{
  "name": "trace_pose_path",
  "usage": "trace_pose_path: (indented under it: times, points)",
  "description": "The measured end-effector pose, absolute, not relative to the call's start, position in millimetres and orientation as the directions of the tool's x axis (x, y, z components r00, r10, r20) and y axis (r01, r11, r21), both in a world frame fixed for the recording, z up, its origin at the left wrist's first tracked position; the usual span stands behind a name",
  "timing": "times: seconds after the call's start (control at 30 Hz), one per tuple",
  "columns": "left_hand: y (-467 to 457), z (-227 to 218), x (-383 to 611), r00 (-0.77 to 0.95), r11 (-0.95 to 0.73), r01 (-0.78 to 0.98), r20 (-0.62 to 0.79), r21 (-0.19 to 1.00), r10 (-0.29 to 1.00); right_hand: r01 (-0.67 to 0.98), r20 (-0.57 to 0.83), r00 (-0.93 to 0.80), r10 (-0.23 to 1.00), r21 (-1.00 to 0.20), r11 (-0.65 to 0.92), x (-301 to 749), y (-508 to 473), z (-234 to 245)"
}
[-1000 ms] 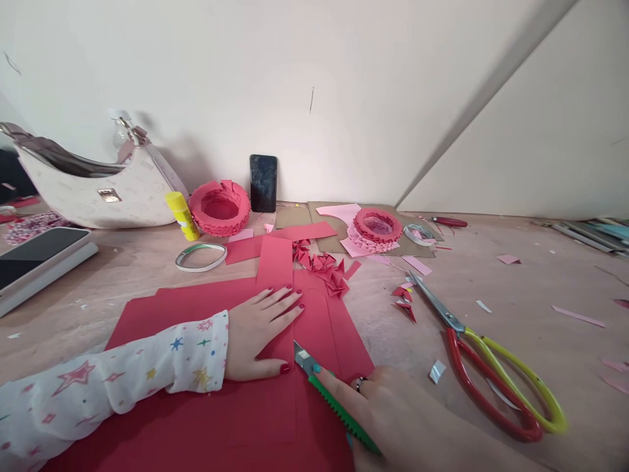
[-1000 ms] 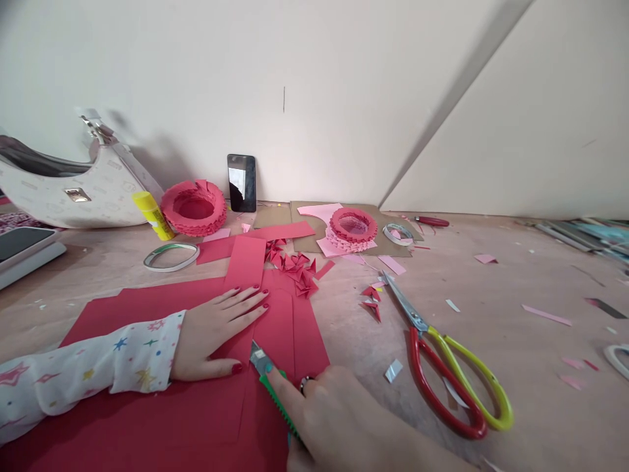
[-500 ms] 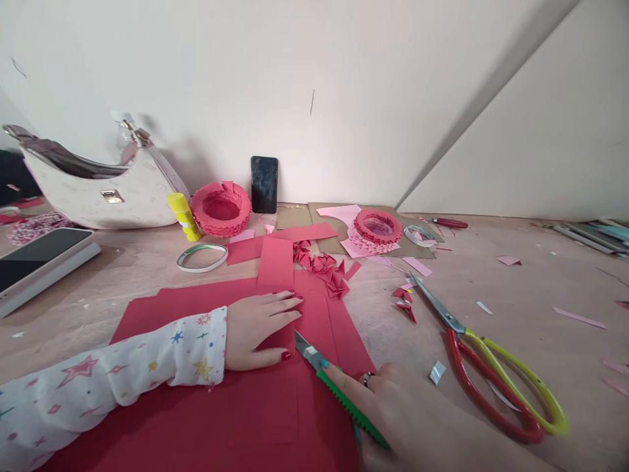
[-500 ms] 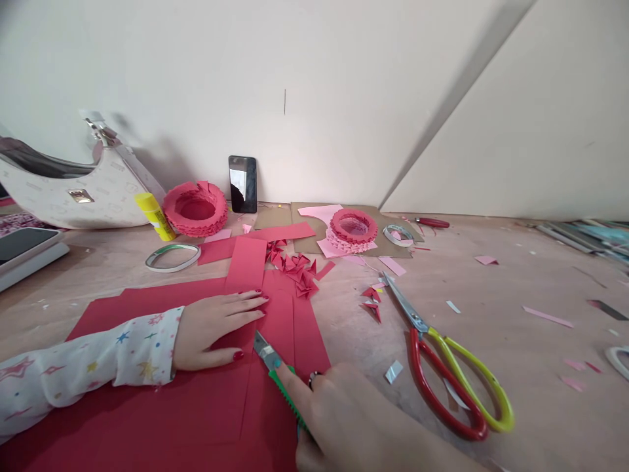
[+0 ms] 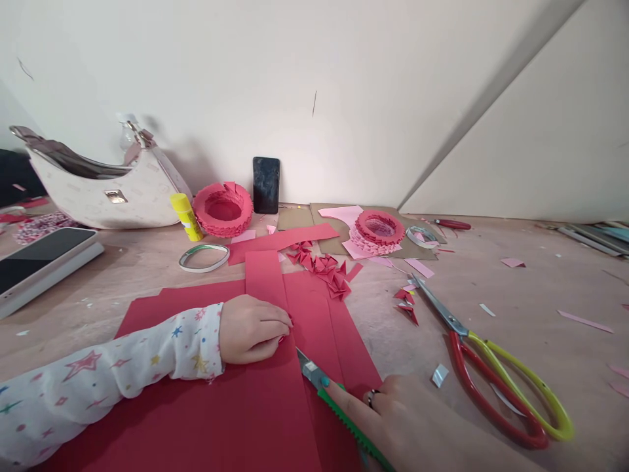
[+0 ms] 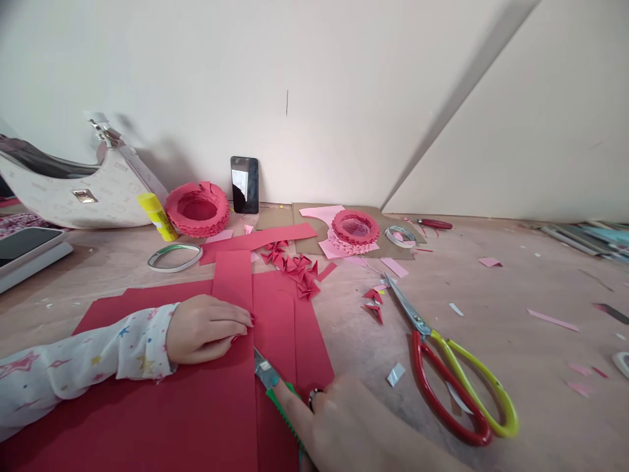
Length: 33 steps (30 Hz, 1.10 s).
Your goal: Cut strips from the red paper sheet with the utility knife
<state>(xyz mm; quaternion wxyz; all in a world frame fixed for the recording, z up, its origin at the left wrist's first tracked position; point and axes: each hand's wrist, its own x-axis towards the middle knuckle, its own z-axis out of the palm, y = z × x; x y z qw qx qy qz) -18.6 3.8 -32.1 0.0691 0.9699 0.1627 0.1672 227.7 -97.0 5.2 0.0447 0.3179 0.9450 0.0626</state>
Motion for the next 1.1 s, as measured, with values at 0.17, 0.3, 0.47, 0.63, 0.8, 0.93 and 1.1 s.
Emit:
trace_pose_path:
  times: [0.17,0.3,0.47,0.63,0.8,0.93,1.1]
  points:
    - [6,-36,-17,0.878,-0.896,0.416,0.188,0.157,0.441,0.649,-0.044,-0.741,0.67,0.21,0.732,222,-103,10]
    - [7,-42,-17,0.883,-0.88,0.45,0.074,0.152,0.464,0.639,-0.022,-0.755,0.656,0.2,0.743,221,-103,5]
    - [7,-45,-17,0.892,-0.883,0.438,0.041,0.17,0.45,0.626,-0.019,-0.769,0.639,0.178,0.759,220,-101,2]
    - [7,-45,-17,0.895,-0.885,0.433,0.033,0.169,0.445,0.644,-0.059,-0.754,0.654,0.125,0.754,217,-98,-6]
    - [7,-46,-18,0.898,-0.888,0.426,0.039,0.174,0.439,0.656,-0.066,-0.749,0.659,0.065,0.752,219,-97,-12]
    - [7,-47,-18,0.897,-0.888,0.422,0.057,0.183,0.438,0.674,-0.084,-0.734,0.674,0.034,0.738,223,-99,-9]
    - [8,-47,-19,0.898,-0.889,0.413,0.073,0.199,0.434,0.723,-0.076,-0.685,0.725,0.054,0.689,225,-100,-5]
